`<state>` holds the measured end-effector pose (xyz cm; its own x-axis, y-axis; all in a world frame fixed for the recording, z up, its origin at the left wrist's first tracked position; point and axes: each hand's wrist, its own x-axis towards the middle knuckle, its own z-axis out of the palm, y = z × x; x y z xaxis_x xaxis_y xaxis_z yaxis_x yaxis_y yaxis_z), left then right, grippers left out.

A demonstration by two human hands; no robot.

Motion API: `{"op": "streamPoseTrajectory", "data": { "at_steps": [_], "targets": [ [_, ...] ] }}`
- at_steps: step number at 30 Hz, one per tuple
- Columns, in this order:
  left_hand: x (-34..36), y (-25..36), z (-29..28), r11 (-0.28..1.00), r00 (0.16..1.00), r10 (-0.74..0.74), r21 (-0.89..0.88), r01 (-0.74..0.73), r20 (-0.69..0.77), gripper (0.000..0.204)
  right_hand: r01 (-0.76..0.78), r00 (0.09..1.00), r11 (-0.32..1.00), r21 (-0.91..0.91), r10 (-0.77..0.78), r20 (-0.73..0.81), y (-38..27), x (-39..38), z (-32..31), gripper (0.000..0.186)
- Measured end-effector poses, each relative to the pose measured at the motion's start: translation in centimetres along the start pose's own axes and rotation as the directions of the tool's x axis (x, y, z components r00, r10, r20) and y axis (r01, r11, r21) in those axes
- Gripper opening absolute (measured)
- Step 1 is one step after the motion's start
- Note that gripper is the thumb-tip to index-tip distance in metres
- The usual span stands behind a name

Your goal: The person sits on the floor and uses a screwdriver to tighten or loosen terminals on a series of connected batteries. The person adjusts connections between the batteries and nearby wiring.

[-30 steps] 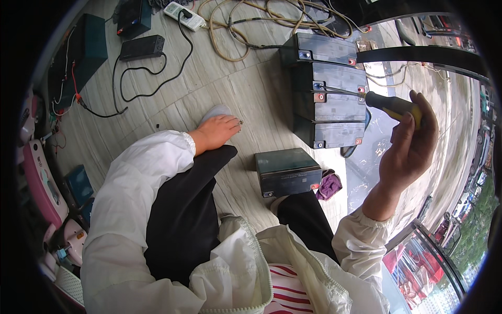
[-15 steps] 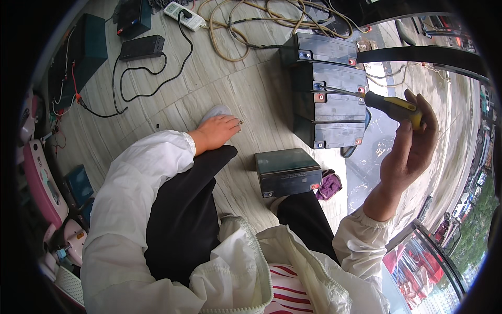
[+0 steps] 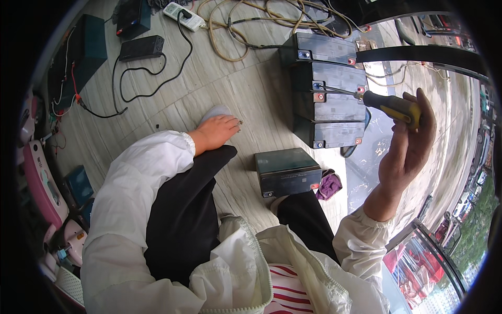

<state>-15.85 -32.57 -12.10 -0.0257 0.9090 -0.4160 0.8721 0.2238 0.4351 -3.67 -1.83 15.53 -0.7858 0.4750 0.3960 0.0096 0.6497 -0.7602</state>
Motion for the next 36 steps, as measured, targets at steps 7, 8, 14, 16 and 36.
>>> {"op": "streamPoseTrajectory", "data": {
  "at_steps": [7, 8, 14, 16, 36],
  "targets": [
    [0.0, -0.1, 0.2, 1.000, 1.000, -0.002, -0.009, 0.002, -0.010, 0.044, -0.066, 0.998, 0.997, 0.027, 0.067, -0.004, -0.3, -0.1, 0.4, 0.045],
    [0.0, -0.2, 0.2, 1.000, 1.000, 0.001, -0.007, -0.001, -0.007, 0.044, -0.039, 0.999, 0.999, -0.034, 0.039, -0.006, 0.1, -0.3, 0.3, 0.045],
    [0.0, 0.1, -0.3, 1.000, 1.000, 0.005, 0.002, -0.005, 0.016, 0.045, 0.003, 1.000, 0.994, -0.107, -0.002, 0.013, 0.1, -0.2, 0.2, 0.046],
    [0.0, 0.1, -0.4, 1.000, 1.000, 0.004, 0.011, -0.004, 0.026, 0.044, -0.007, 1.000, 0.995, -0.096, 0.008, 0.013, 0.1, -0.2, 0.2, 0.046],
    [-0.1, 0.2, -0.7, 1.000, 1.000, -0.002, 0.012, 0.002, 0.025, 0.042, -0.055, 0.998, 0.972, -0.229, 0.056, -0.005, -0.5, -0.1, 0.1, 0.035]
  ]
}}
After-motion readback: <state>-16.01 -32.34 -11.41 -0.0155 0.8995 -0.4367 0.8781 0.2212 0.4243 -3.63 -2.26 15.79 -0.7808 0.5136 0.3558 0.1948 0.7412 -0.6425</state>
